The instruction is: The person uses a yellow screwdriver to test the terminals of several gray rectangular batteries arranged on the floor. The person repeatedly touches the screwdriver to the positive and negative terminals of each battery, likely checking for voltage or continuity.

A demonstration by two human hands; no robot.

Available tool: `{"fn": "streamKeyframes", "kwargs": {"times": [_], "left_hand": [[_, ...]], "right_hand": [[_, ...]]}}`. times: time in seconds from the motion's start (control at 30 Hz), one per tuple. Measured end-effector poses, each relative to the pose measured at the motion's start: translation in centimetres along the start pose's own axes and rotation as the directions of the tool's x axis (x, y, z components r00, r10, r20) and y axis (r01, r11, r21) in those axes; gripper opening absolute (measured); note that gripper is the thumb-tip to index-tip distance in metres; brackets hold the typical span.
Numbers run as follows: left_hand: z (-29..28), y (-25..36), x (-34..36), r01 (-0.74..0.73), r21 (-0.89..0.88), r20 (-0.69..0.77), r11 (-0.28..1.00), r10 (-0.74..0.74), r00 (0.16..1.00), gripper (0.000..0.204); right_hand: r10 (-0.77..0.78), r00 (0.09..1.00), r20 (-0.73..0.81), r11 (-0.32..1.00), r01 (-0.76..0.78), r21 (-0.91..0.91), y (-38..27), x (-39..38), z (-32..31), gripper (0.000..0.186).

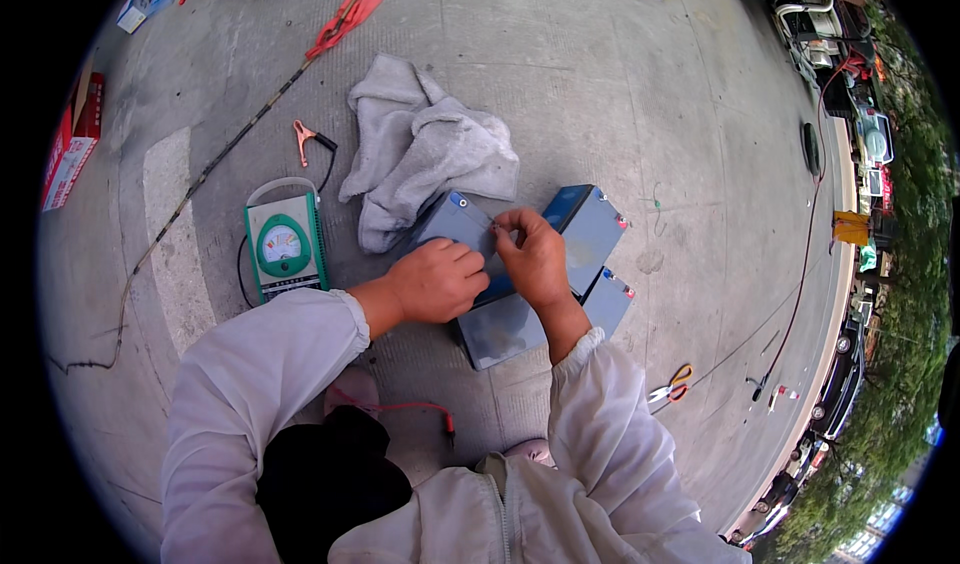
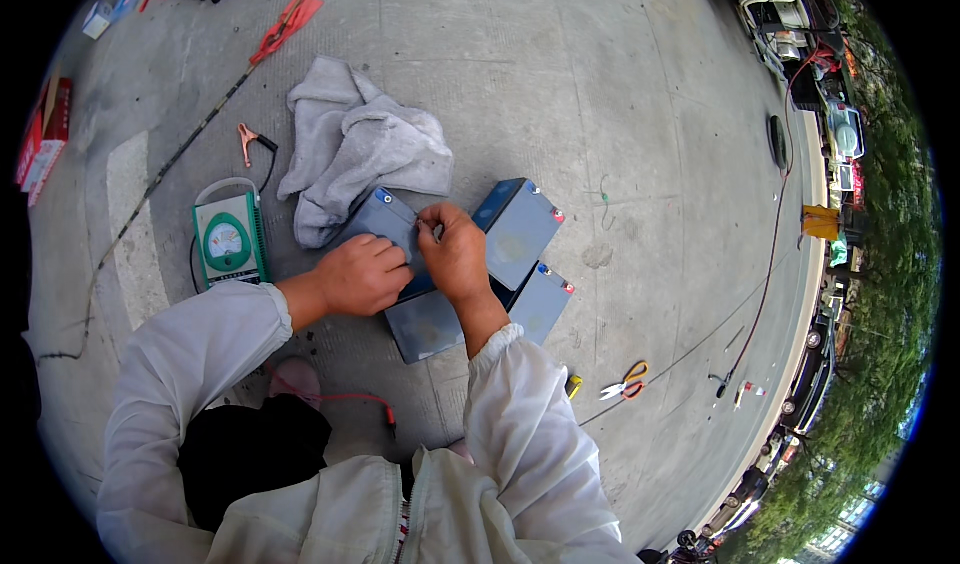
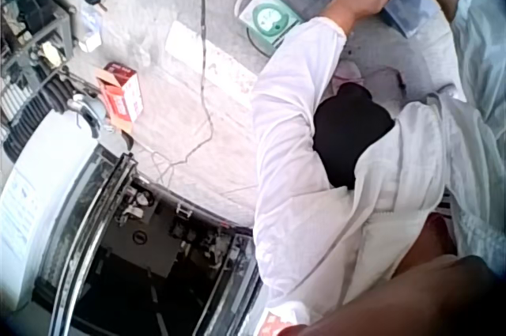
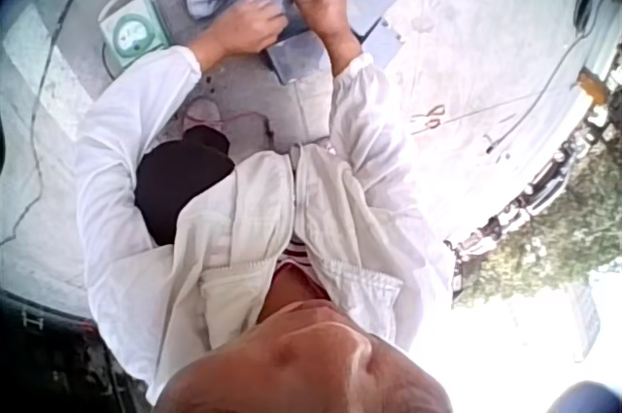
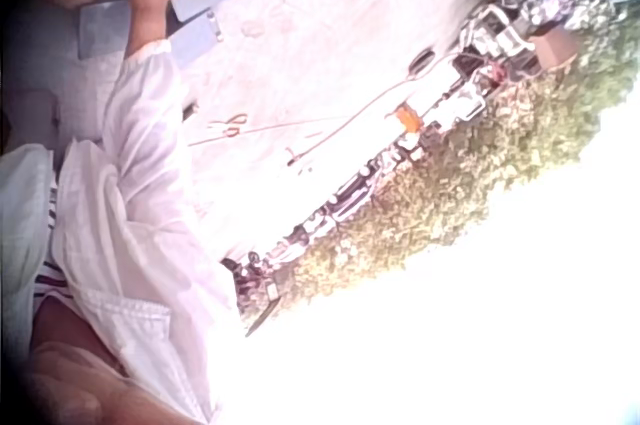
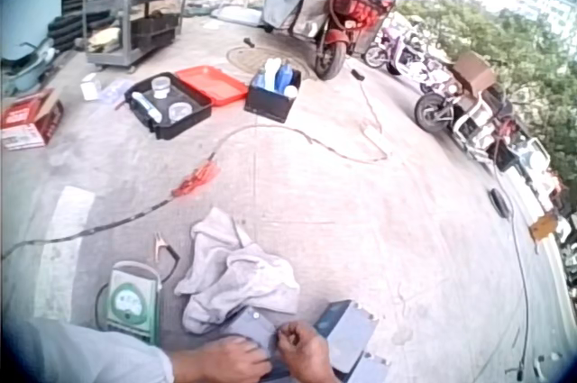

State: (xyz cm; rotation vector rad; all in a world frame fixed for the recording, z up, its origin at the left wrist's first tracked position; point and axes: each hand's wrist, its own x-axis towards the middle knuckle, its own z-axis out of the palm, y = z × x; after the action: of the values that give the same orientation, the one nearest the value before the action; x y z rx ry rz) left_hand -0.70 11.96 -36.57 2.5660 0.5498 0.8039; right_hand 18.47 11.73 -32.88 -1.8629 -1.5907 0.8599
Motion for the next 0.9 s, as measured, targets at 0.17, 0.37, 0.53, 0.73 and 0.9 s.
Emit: {"fn": "streamKeyframes", "kwargs": {"times": [0.17,0.37,0.53,0.73,0.9], "left_hand": [[0.17,-0.07,0.05,-0.001,-0.01,0.003,1.0,0.001,1.0,0.012],[0.16,-0.08,0.06,-0.003,-0.01,0.005,1.0,0.003,1.0,0.013],[0.1,0.02,-0.03,0.015,0.009,0.04,1.0,-0.015,0.999,0.013],[0.12,0.07,0.03,0.013,0.01,0.02,1.0,-0.013,1.0,0.012],[0.12,0.07,0.03,0.012,0.007,0.001,1.0,-0.012,1.0,0.011]], "right_hand": [[-0.164,0.986,-0.03,0.98,0.159,-0.121,0.49,-0.12,-0.14,0.011],[-0.282,0.959,-0.011,0.932,0.271,-0.242,0.37,-0.07,-0.15,0.009],[-0.331,0.943,0.023,0.89,0.32,-0.325,0.05,-0.21,-0.16,0.007],[-0.403,0.912,0.074,0.792,0.388,-0.471,0.12,-0.08,-0.01,0.008],[-0.374,0.918,0.131,0.703,0.373,-0.606,0.17,0.15,0.3,0.012]]}}
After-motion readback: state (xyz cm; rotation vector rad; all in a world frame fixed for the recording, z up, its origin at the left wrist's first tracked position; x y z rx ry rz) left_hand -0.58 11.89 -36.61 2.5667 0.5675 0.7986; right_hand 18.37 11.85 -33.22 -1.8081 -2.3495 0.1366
